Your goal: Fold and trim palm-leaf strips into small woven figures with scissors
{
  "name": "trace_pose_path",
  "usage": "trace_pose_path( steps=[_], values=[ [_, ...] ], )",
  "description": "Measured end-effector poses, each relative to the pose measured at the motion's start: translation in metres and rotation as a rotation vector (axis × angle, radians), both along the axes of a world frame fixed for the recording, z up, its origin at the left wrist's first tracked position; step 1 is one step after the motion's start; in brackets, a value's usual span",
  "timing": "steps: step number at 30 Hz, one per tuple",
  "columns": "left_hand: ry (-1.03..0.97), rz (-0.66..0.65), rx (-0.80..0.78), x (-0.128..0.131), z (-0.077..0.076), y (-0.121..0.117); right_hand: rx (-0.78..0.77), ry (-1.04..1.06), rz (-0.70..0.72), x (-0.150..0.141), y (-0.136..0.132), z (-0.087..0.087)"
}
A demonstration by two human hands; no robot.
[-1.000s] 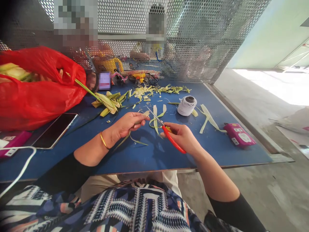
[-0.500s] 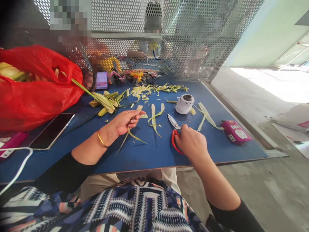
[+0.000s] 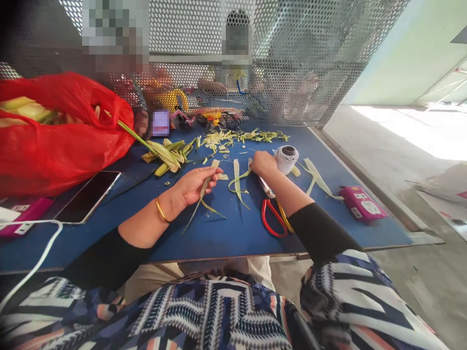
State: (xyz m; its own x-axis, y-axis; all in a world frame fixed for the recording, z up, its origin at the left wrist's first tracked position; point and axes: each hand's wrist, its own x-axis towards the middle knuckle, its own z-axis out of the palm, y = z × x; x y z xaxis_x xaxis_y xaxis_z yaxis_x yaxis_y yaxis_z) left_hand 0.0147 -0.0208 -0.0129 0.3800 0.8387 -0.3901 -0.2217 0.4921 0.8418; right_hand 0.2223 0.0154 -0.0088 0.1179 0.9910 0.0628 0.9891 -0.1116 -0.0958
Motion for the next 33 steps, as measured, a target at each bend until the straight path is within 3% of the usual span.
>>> trace_pose_path(
  steps=[4, 7, 9, 12, 14, 17, 19, 23, 26, 30, 33],
  values=[
    [-0.003, 0.025, 0.027, -0.002, -0.001, 0.002, 0.082, 0.097, -0.072, 0.002, 0.000, -0.001],
    [-0.007, 0.094, 0.064, -0.002, 0.000, 0.002, 0.338, 0.416, -0.019, -0.002, -0.010, 0.010],
    [-0.008, 0.153, 0.079, -0.001, 0.002, 0.002, 0.424, 0.703, 0.085, -0.009, -0.022, 0.021],
    [0.001, 0.200, 0.084, -0.002, 0.006, 0.001, 0.348, 1.071, 0.250, -0.021, -0.046, 0.042],
    [0.007, 0.204, 0.098, -0.003, 0.008, 0.000, 0.193, 1.214, 0.349, -0.027, -0.063, 0.054],
    [-0.003, 0.190, 0.127, -0.003, 0.008, -0.001, -0.147, 1.199, 0.491, -0.036, -0.076, 0.060],
    [-0.022, 0.170, 0.137, -0.001, 0.006, -0.002, -0.181, 1.127, 0.504, -0.044, -0.075, 0.054],
    [-0.070, 0.108, 0.124, 0.004, 0.004, -0.006, 0.257, 1.041, 0.309, -0.062, -0.057, 0.027],
    [-0.059, 0.072, 0.101, 0.005, 0.007, -0.010, 0.369, 0.975, 0.236, -0.068, -0.048, 0.012],
    [-0.004, 0.064, 0.104, 0.005, 0.011, -0.012, 0.521, 0.870, 0.236, -0.067, -0.047, 0.006],
    [0.027, 0.055, 0.116, 0.005, 0.012, -0.013, 0.516, 0.902, 0.246, -0.066, -0.047, 0.005]
  ],
)
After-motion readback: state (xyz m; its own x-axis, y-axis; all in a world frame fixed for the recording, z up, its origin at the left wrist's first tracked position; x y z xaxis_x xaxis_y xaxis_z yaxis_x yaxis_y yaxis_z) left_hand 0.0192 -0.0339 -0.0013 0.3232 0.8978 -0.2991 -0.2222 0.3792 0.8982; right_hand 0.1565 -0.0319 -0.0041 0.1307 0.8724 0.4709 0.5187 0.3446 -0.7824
